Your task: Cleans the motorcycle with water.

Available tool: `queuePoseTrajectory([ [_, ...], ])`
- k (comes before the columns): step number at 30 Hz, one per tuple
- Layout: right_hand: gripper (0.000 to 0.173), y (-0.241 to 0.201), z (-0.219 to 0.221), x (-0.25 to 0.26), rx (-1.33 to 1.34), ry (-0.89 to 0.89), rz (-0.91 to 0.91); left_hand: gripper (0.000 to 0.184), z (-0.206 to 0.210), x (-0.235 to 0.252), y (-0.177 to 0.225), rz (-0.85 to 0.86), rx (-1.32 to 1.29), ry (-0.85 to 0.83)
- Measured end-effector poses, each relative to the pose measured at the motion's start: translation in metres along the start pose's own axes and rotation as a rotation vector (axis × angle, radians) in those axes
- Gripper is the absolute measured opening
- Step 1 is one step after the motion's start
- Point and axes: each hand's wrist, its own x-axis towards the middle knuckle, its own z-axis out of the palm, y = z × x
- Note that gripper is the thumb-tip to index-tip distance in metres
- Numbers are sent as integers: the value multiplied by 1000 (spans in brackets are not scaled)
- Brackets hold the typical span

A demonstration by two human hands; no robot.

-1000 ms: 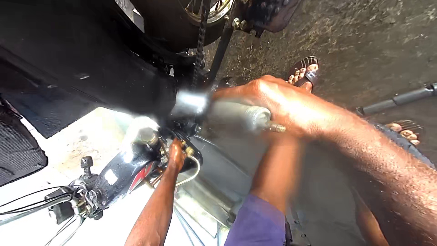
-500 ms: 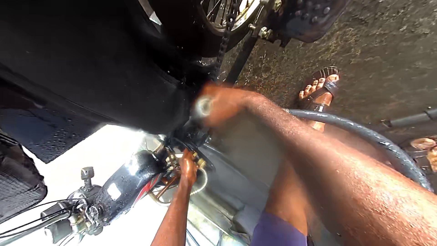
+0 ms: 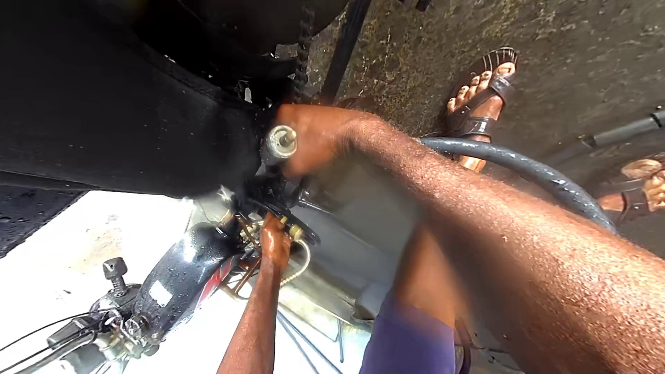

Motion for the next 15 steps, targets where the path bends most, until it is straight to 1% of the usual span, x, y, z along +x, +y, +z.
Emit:
queuePoseTrajectory([
  [3, 16, 5, 2, -4, -9, 53, -56, 41, 3, -1, 3, 8, 16, -2],
  [6, 16, 9, 9, -10, -18, 109, -135, 29, 2, -3, 0, 30, 9, 7],
  [9, 17, 9, 8, -16, -42, 117, -119, 26, 7, -2, 2, 52, -19, -22],
  [11, 16, 5, 10, -19, -47, 92, -91, 34, 7, -3, 3, 50, -31, -29],
  [15, 15, -1, 14, -21, -48, 67, -64, 45, 8, -4, 3, 30, -41, -16],
])
